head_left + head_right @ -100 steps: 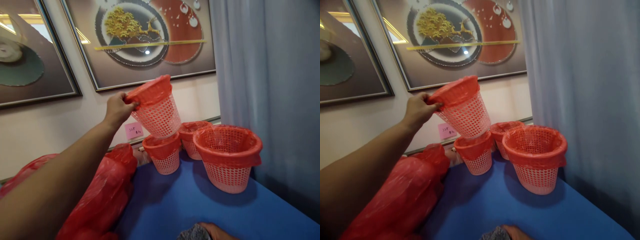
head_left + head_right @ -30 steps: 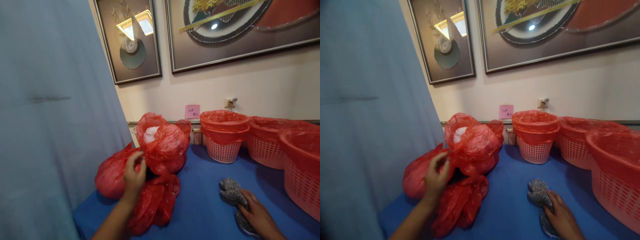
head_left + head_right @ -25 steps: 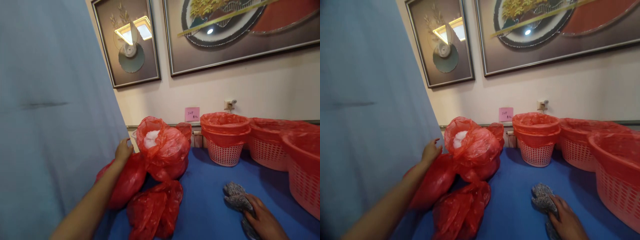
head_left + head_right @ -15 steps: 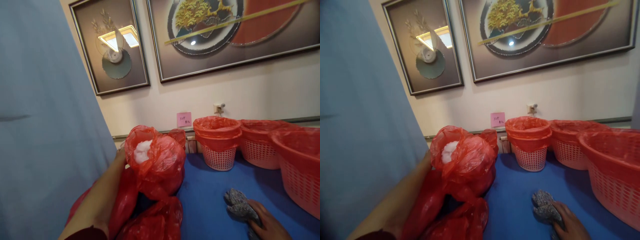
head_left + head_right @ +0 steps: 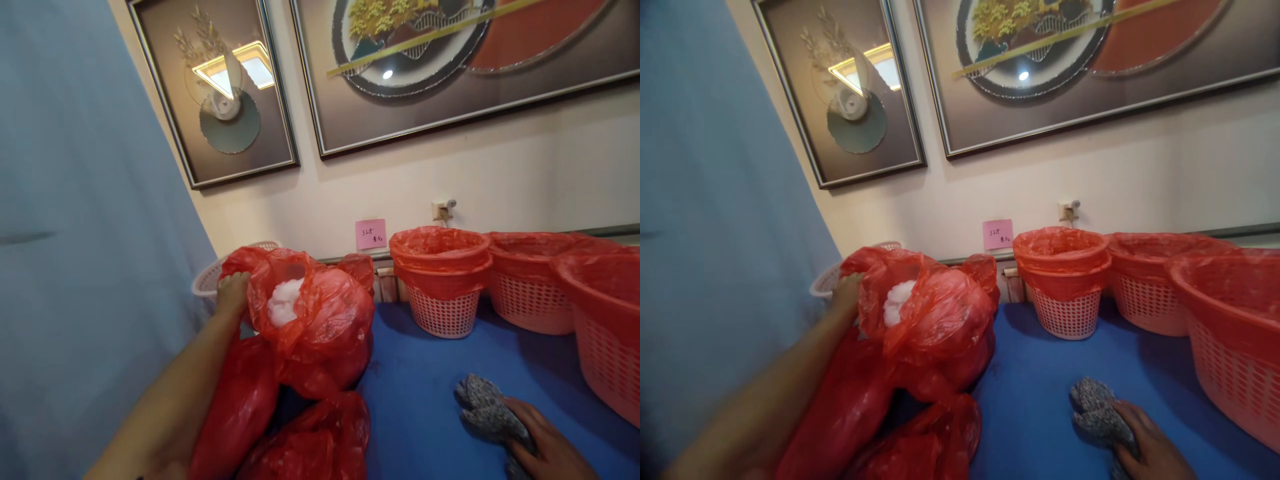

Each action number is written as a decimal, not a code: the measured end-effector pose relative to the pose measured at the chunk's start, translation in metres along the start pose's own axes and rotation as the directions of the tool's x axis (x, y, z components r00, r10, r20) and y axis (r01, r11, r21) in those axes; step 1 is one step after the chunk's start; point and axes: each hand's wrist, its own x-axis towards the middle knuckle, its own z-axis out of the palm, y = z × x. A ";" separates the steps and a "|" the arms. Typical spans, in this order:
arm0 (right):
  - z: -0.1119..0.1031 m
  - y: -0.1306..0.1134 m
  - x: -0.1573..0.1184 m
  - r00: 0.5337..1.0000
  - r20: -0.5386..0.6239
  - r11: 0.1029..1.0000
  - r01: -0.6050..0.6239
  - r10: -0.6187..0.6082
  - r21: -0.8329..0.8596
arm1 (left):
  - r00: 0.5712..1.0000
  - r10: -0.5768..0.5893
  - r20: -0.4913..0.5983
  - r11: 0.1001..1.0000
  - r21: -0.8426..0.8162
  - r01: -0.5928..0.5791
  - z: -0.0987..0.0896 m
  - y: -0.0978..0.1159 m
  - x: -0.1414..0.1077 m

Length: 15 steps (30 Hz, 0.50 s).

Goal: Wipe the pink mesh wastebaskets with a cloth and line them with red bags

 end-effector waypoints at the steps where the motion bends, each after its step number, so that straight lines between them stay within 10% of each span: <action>1: 0.000 -0.001 0.000 1.000 -0.002 1.000 0.001 -0.001 0.006 | 1.000 -0.009 -0.026 0.999 0.036 0.010 -0.007 -0.001 0.003; 15: -0.002 -0.013 0.000 0.999 0.031 0.998 -0.030 0.028 0.049 | 0.898 0.114 -0.425 0.985 0.168 -0.045 -0.180 0.026 -0.009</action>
